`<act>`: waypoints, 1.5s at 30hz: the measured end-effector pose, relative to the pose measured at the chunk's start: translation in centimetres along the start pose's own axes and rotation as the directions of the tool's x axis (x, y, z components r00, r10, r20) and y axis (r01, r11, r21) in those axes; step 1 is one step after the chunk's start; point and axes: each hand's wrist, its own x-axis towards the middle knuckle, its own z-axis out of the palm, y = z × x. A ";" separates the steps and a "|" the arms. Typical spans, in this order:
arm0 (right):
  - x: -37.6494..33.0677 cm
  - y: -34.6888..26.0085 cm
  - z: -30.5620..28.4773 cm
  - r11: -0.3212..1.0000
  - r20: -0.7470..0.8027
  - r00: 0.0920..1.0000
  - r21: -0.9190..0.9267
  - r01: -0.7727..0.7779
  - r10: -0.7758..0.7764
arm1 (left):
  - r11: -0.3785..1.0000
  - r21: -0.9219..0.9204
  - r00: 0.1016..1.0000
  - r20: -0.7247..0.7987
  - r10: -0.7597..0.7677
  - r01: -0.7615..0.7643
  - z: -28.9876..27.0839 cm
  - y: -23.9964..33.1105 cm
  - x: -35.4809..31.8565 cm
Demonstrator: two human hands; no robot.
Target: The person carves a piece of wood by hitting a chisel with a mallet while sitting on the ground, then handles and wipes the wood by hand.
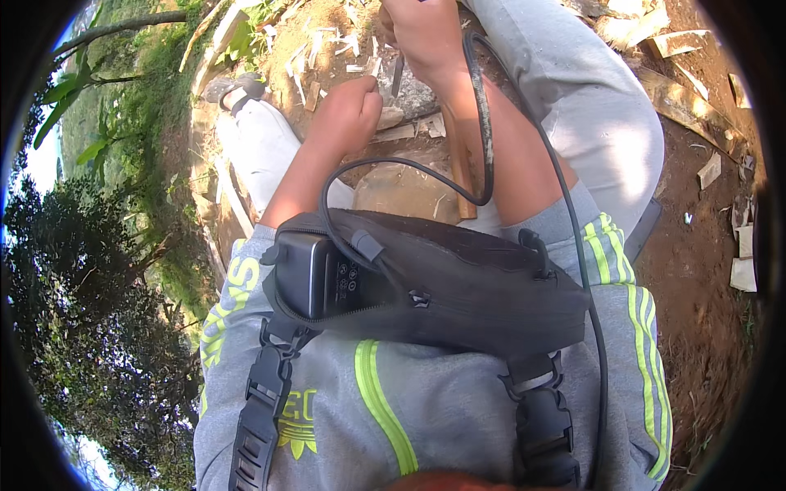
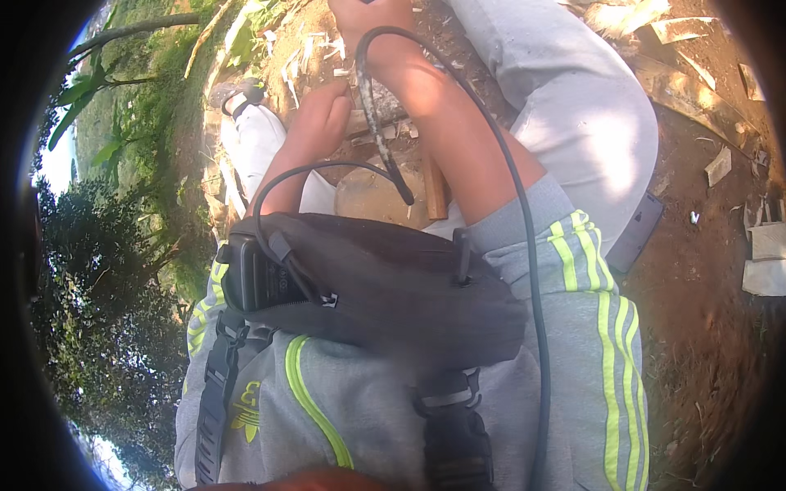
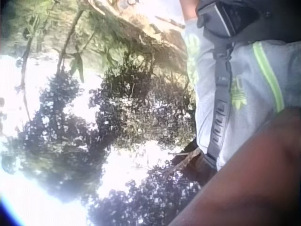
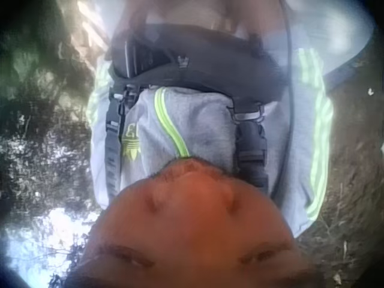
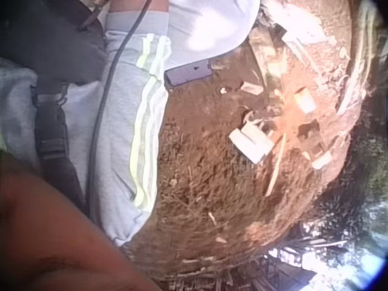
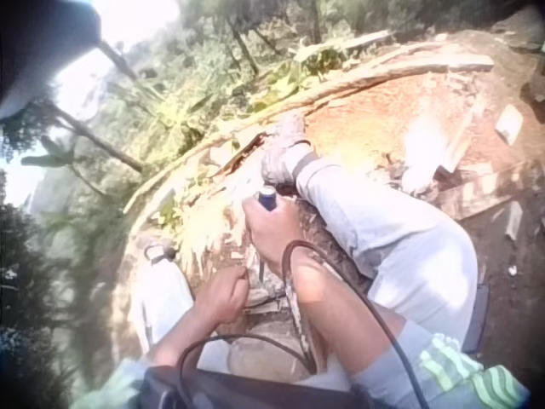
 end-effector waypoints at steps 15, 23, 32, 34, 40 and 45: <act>3.7 -3.0 4.7 0.943 0.023 0.970 0.241 0.229 -0.242 | 0.834 0.112 0.810 0.196 -0.552 0.541 -10.2 0.8 0.4; 1.8 -11.5 -1.4 0.924 0.111 0.959 -0.262 0.280 -0.259 | 0.248 -0.870 0.871 0.321 -0.371 0.426 -12.3 -2.0 -6.2; 3.2 -9.7 -1.8 0.937 0.394 0.876 0.314 0.156 -0.278 | 0.415 -0.897 0.947 0.013 -0.322 0.154 -15.0 1.5 -4.5; 3.0 -9.7 -2.0 0.932 0.418 0.867 0.337 0.131 -0.273 | 0.439 -0.889 0.955 -0.010 -0.297 0.128 -15.3 2.6 -4.8; 2.6 -9.3 -1.8 0.895 0.438 0.859 0.443 0.052 -0.266 | 0.393 -0.920 0.961 -0.106 -0.254 0.003 -16.2 6.4 -5.5; 2.1 -9.0 -1.1 0.941 0.420 0.887 0.336 0.047 -0.194 | 0.388 -0.922 0.990 -0.057 -0.128 -0.003 -17.1 6.4 -5.9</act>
